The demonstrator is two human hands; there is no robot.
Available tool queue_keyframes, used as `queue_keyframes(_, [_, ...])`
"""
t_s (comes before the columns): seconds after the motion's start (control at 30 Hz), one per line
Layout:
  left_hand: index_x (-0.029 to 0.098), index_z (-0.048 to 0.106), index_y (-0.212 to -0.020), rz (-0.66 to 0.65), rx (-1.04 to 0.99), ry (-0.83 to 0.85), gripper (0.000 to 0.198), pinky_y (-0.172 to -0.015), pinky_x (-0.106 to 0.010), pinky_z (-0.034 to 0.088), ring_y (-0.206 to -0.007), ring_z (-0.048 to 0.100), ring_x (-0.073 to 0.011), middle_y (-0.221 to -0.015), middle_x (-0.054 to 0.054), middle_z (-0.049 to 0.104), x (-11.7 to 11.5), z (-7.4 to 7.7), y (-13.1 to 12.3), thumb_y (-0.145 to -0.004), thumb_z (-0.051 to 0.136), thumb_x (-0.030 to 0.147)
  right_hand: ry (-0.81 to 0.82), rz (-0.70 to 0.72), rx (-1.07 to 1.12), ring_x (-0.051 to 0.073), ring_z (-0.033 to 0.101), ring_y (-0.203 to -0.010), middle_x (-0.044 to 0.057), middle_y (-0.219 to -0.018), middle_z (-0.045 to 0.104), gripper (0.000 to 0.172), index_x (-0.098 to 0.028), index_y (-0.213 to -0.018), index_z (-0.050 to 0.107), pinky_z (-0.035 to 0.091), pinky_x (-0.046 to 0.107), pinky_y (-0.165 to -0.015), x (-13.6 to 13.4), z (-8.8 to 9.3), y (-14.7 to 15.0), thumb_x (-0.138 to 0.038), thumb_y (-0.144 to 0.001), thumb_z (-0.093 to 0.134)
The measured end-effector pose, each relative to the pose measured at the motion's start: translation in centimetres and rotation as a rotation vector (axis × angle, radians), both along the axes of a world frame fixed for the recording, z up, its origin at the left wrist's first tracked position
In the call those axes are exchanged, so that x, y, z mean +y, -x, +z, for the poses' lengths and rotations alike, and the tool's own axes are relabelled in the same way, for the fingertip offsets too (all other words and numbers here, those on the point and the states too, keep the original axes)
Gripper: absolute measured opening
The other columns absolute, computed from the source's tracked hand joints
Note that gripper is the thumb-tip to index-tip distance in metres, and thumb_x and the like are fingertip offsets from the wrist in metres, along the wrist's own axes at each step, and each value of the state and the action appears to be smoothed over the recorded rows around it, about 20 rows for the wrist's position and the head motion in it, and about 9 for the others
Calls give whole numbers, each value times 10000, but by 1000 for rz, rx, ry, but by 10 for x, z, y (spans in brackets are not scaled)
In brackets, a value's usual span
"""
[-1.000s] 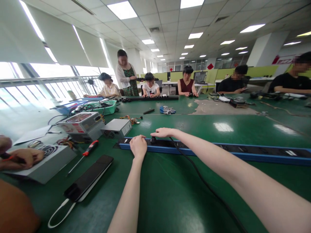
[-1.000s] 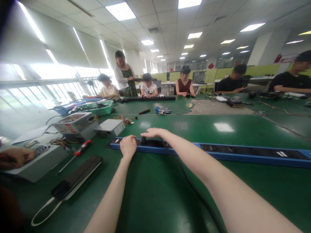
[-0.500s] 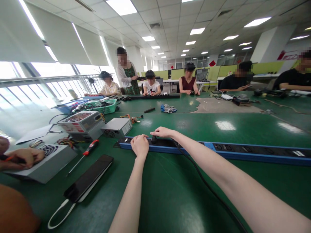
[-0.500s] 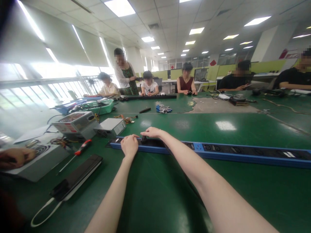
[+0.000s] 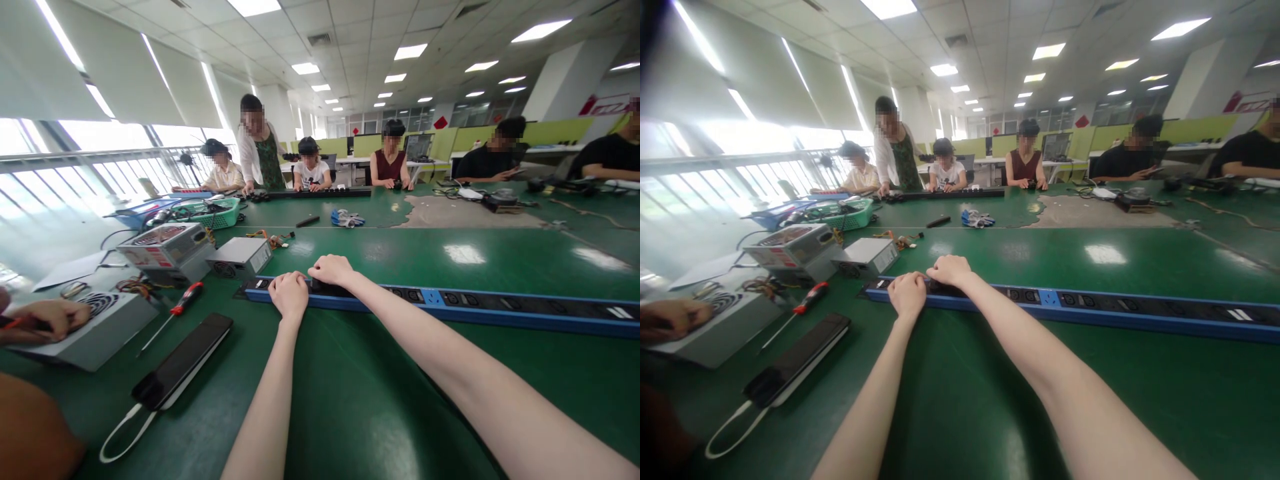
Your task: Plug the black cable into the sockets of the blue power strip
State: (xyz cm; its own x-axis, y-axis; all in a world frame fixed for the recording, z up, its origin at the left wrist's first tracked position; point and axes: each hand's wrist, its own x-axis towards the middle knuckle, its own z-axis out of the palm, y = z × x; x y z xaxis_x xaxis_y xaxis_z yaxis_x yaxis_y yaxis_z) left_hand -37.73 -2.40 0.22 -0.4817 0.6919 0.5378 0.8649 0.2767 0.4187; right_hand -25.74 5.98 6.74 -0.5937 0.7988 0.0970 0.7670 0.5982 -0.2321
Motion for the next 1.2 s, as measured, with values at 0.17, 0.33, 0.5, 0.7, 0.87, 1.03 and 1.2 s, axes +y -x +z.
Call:
queue_keyframes(0.17, [268,752,-899,0,-4,9,364,-1044,-430,295,-1138,557,-260,-1050,-69,739,-3,4,-4,-964,398,218,20,-23,-22,259,689,-1051,104,-1102,755,454,-255,-997,806,500,345,-892,-8,8,-1,-533,-917,456])
queue_keyframes(0.33, [275,754,-894,-12,-8,11,368,-1044,-425,299,-1146,558,-255,-1066,-62,740,-6,3,-4,-962,397,219,119,-74,6,249,691,-1058,77,-1114,757,436,-275,-1016,804,503,314,-869,-14,11,-5,-532,-919,465])
queue_keyframes(0.5, [280,753,-871,-32,-27,-9,372,-1039,-427,297,-1143,555,-255,-1059,-58,741,-8,3,-1,-962,397,223,139,-77,52,236,694,-1025,53,-1062,763,415,-288,-955,807,500,296,-839,-11,6,-4,-526,-909,470])
queue_keyframes(0.7, [275,750,-875,-20,-12,-3,368,-1038,-427,295,-1141,553,-253,-1049,-62,738,-8,3,0,-967,397,228,318,-66,265,172,655,-797,42,-784,708,314,-203,-723,741,518,256,-765,7,-9,1,-470,-812,601])
queue_keyframes(0.87, [281,751,-879,-21,13,-17,375,-1043,-417,287,-1132,558,-239,-1036,-50,737,-6,-1,2,-972,393,217,582,-97,573,94,510,-601,-2,-613,554,297,-145,-759,633,559,225,-644,20,-7,7,-398,-874,529])
queue_keyframes(1.03, [280,751,-871,-18,18,-29,361,-1034,-412,286,-1117,559,-238,-1000,-43,739,-5,-2,3,-972,410,221,617,73,591,66,425,-540,-43,-542,455,321,-155,-707,574,541,189,-592,26,15,-6,-420,-880,522])
queue_keyframes(1.2, [281,751,-855,-11,16,-35,363,-1026,-406,283,-1121,554,-239,-992,-45,739,-5,-3,2,-969,414,211,505,246,303,59,345,-477,-55,-494,371,363,-177,-542,452,367,187,-450,37,16,-43,-421,-771,591])
